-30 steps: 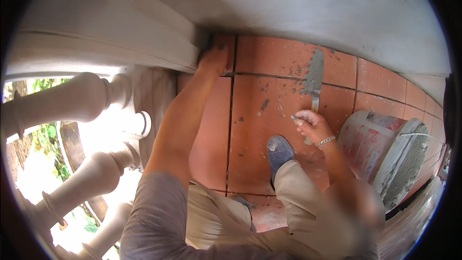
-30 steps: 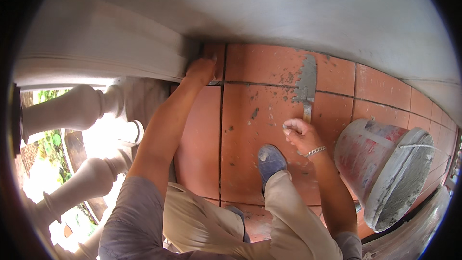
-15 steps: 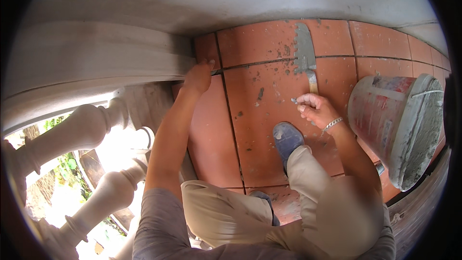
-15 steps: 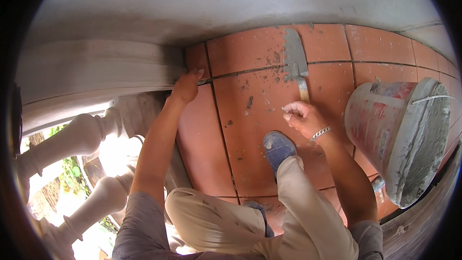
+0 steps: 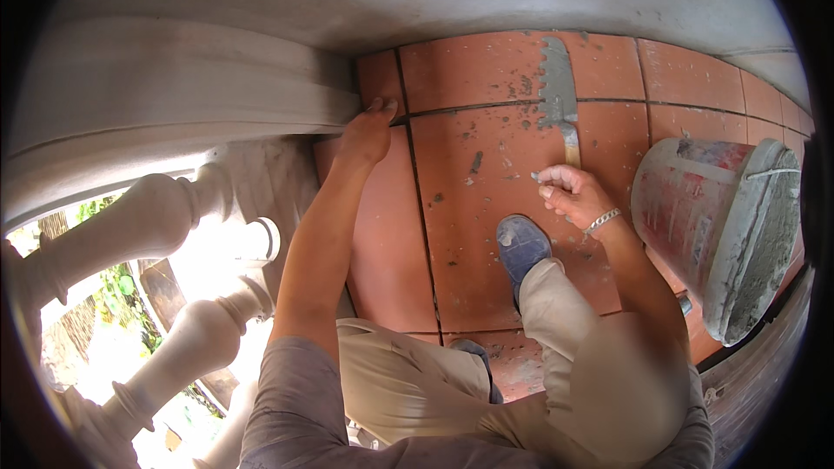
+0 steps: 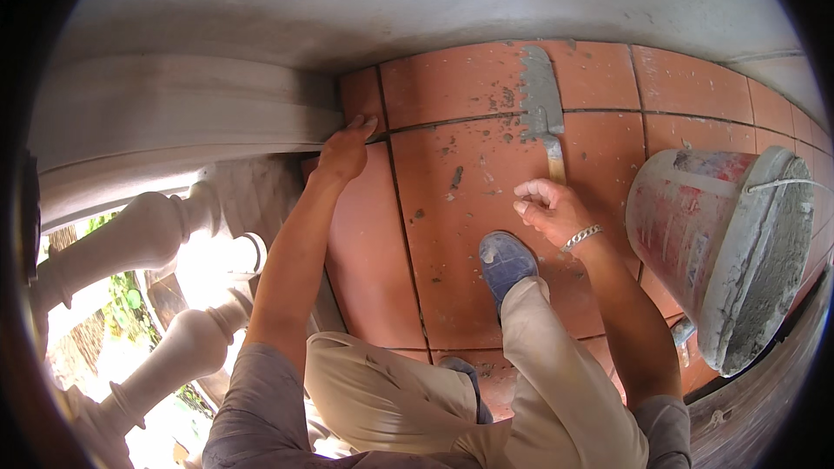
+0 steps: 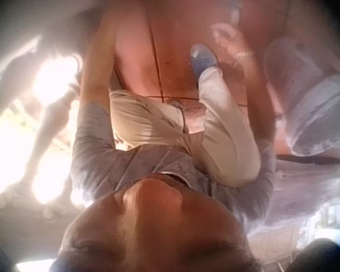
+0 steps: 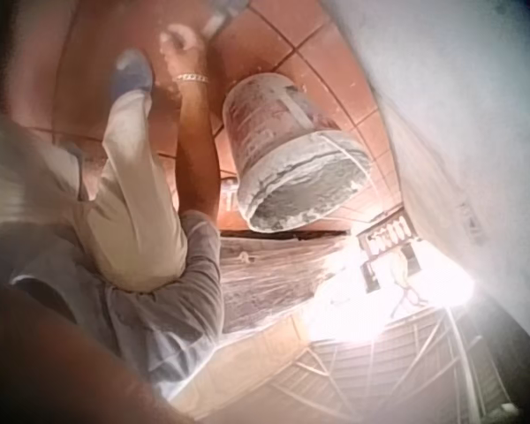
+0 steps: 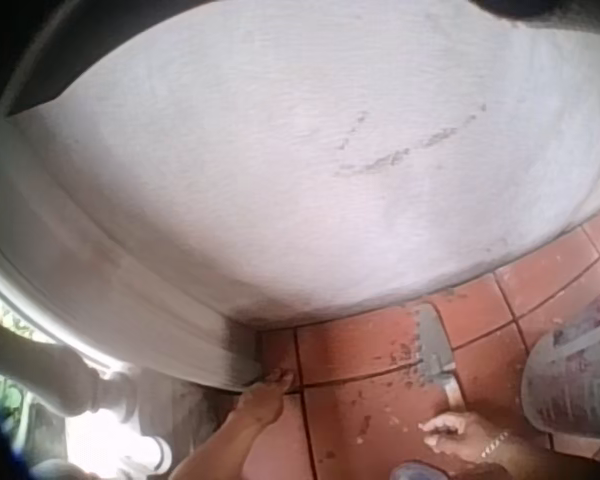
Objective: The person carries a terracotta tile to a tiled balcony, then kneels and uses a notched trowel to apply grout from a bucket into the joints between existing tiles. The person repeatedly scoops grout and presses it into the gaps along the floor and near a plastic-covered object.
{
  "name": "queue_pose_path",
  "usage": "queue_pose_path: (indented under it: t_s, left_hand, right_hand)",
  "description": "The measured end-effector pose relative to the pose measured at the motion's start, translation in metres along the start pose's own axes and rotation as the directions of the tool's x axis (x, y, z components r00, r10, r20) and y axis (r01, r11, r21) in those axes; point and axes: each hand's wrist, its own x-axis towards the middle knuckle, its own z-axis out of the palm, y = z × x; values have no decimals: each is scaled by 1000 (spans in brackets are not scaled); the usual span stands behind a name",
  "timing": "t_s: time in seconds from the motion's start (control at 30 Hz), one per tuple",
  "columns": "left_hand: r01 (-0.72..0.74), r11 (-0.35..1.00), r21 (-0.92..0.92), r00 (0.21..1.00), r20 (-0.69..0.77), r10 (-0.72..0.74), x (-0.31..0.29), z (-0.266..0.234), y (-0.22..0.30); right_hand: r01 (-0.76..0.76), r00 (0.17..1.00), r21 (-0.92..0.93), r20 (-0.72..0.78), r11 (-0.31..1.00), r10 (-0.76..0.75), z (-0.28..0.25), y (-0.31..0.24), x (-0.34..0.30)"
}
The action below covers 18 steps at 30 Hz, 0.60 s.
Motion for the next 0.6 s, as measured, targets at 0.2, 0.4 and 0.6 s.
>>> queue_pose_path:
  t_s: [0.2,0.4,0.6]
  left_hand:
    - [6,1000,-13,1000,24,-6,3,-3,-3]
    - [-20,987,-159,997,-73,8,35,-6,-20]
    - [86,994,-67,993,-75,-91,38,-5,-8]
  right_hand:
    - [-2,1000,-23,-3,1000,2,1,1,2]
    - [11,1000,-9,-5,1000,-11,-1,4,0]
    - [36,999,-41,0,999,-36,-2,8,0]
